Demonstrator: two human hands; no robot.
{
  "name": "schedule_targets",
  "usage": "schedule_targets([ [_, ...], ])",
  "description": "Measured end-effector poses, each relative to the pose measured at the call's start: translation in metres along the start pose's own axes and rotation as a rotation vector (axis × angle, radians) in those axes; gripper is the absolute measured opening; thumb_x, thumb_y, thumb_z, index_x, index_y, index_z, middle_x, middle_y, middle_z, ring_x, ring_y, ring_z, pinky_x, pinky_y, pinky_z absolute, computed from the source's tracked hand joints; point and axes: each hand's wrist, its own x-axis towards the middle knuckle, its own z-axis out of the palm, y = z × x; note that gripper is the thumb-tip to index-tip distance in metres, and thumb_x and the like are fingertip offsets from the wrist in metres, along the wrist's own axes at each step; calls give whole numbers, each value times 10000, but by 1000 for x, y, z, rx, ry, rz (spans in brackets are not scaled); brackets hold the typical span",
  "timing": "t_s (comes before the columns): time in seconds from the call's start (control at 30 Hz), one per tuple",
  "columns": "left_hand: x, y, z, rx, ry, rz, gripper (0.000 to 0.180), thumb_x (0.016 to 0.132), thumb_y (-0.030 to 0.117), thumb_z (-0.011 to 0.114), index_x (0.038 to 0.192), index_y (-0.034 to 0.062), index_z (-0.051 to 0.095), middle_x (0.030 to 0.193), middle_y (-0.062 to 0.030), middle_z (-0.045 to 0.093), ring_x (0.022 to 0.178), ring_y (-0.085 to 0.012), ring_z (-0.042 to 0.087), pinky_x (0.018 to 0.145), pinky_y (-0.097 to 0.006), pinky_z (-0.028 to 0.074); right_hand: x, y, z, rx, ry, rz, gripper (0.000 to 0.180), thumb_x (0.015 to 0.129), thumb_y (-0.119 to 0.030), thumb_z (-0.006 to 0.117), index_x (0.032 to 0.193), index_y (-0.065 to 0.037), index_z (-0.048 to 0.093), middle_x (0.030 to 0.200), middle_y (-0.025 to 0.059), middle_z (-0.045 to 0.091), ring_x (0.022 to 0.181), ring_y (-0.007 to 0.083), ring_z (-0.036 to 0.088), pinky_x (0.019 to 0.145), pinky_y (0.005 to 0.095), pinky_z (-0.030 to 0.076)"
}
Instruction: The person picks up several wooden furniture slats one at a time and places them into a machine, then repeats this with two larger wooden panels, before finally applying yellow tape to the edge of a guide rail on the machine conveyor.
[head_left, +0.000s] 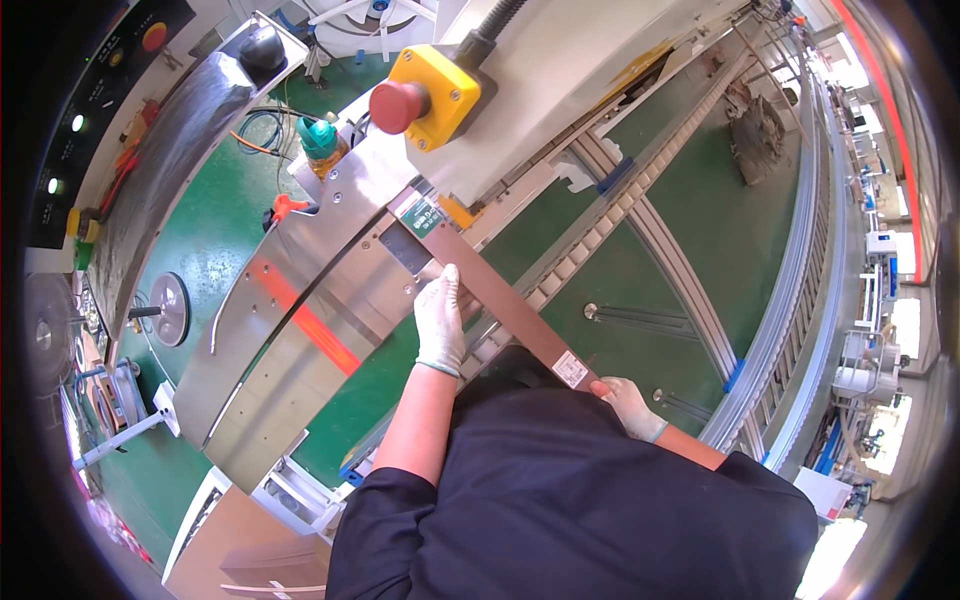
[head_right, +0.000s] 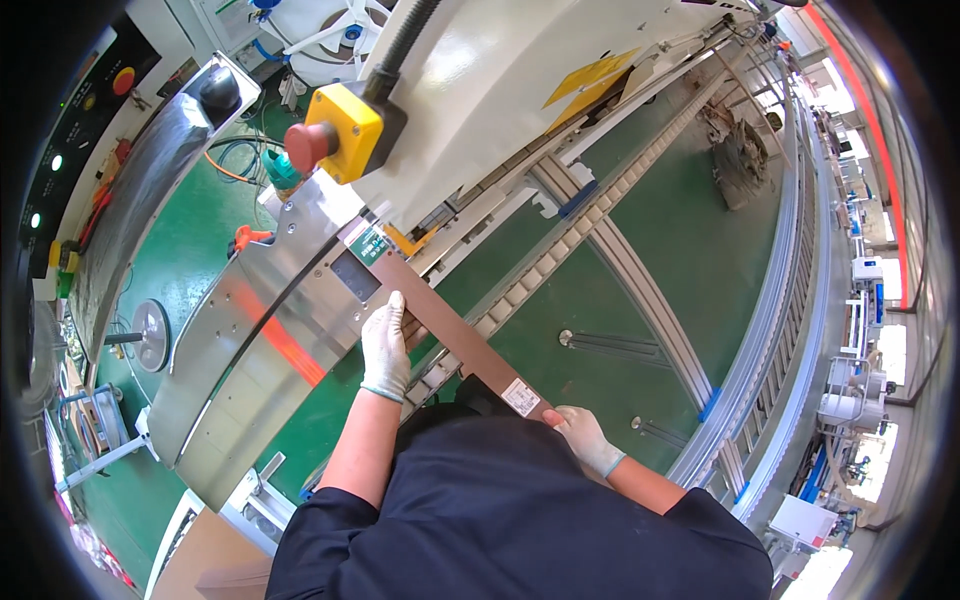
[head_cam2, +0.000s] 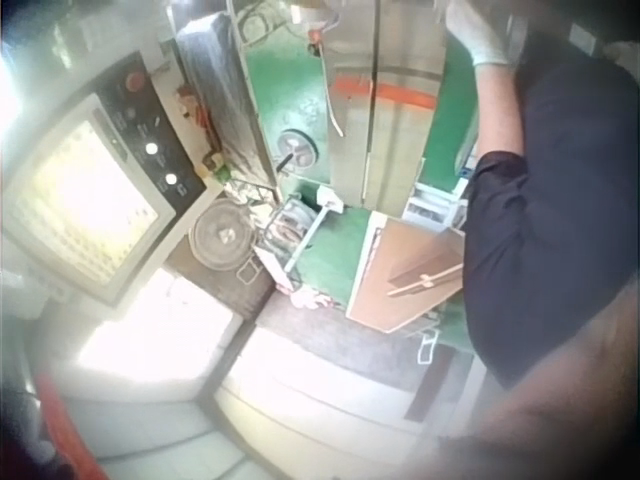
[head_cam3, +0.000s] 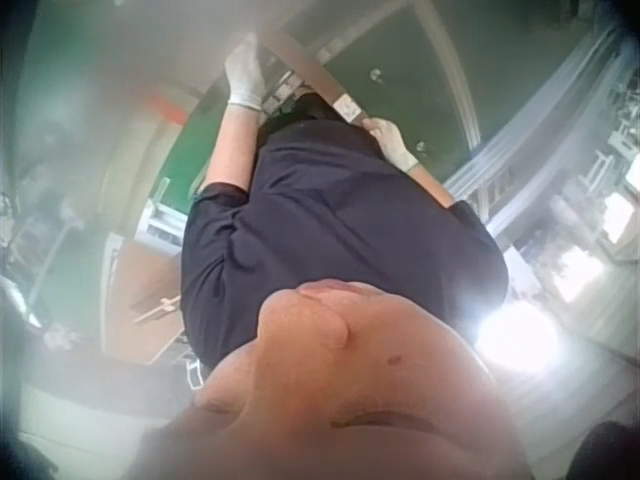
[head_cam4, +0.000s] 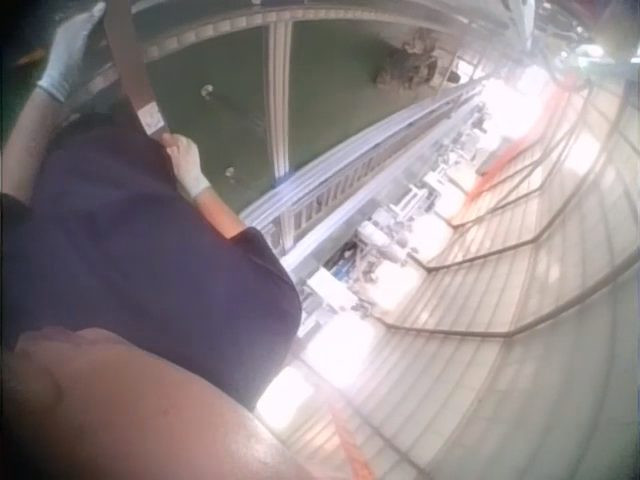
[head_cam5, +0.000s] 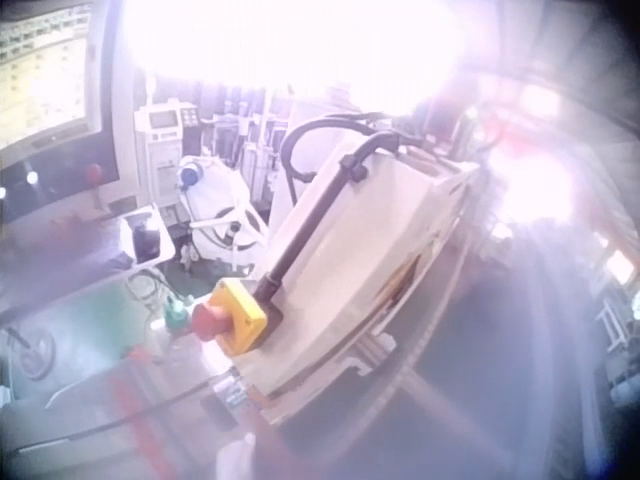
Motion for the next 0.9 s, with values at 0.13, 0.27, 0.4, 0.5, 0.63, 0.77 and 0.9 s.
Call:
schedule_targets([
  [0.13, 21, -6, 29, -21, -64, 32, 337, 1062, 346, 640, 1114, 19, 701, 1045, -80, 738, 936, -195, 722, 824, -344, 595, 17, -7, -30, -8, 35, -19, 585, 1065, -506, 557, 921, 44, 692, 836, 192, 685, 771, 254, 626, 791, 393, 518],
  [0.27, 29, -2, 68, -8, -59, 52, 367, 1061, 364, 642, 1119, 4, 681, 1056, -90, 733, 939, -201, 722, 832, -354, 604, 44, 22, -65, -91, 44, -36, 554, 1073, -474, 555, 944, 44, 702, 834, 202, 690, 769, 255, 628, 780, 400, 515],
  [0.4, 54, -11, 103, -25, -82, 28, 407, 1061, 388, 636, 1157, -7, 658, 1087, -102, 729, 959, -211, 728, 870, -363, 617, 56, 0, -91, 32, 91, 5, 511, 1068, -437, 569, 974, 46, 707, 803, 209, 676, 760, 242, 629, 754, 406, 511],
  [0.5, 65, -13, 137, -56, -91, 8, 388, 1072, 344, 618, 1137, -37, 654, 1083, -103, 712, 972, -223, 708, 873, -372, 601, 67, -22, -128, -87, 93, 31, 493, 1066, -421, 575, 1011, 48, 717, 781, 189, 681, 746, 220, 626, 732, 406, 510],
  [0.63, 87, -24, 181, -40, -33, 7, 403, 1066, 357, 620, 1148, -37, 648, 1087, -112, 701, 969, -226, 702, 879, -381, 592, 86, -30, -171, -136, 80, 69, 488, 1073, -412, 562, 1093, 42, 739, 845, 127, 749, 794, 196, 673, 759, 377, 534],
  [0.77, 109, -32, 222, -18, -95, 39, 427, 1050, 389, 627, 1147, -26, 655, 1059, -94, 707, 949, -214, 695, 865, -370, 576, 105, -31, -209, -152, 158, 90, 474, 1057, -409, 579, 1115, 32, 742, 955, 165, 782, 888, 236, 731, 812, 383, 556],
  [0.9, 137, -39, 238, 400, -155, 187, 403, 1037, 398, 615, 1104, 10, 698, 1040, -79, 729, 933, -172, 675, 801, -337, 528, 148, -23, -249, -320, 235, 103, 395, 989, -353, 665, 1146, 3, 738, 1038, 173, 770, 963, 329, 736, 833, 408, 562],
])
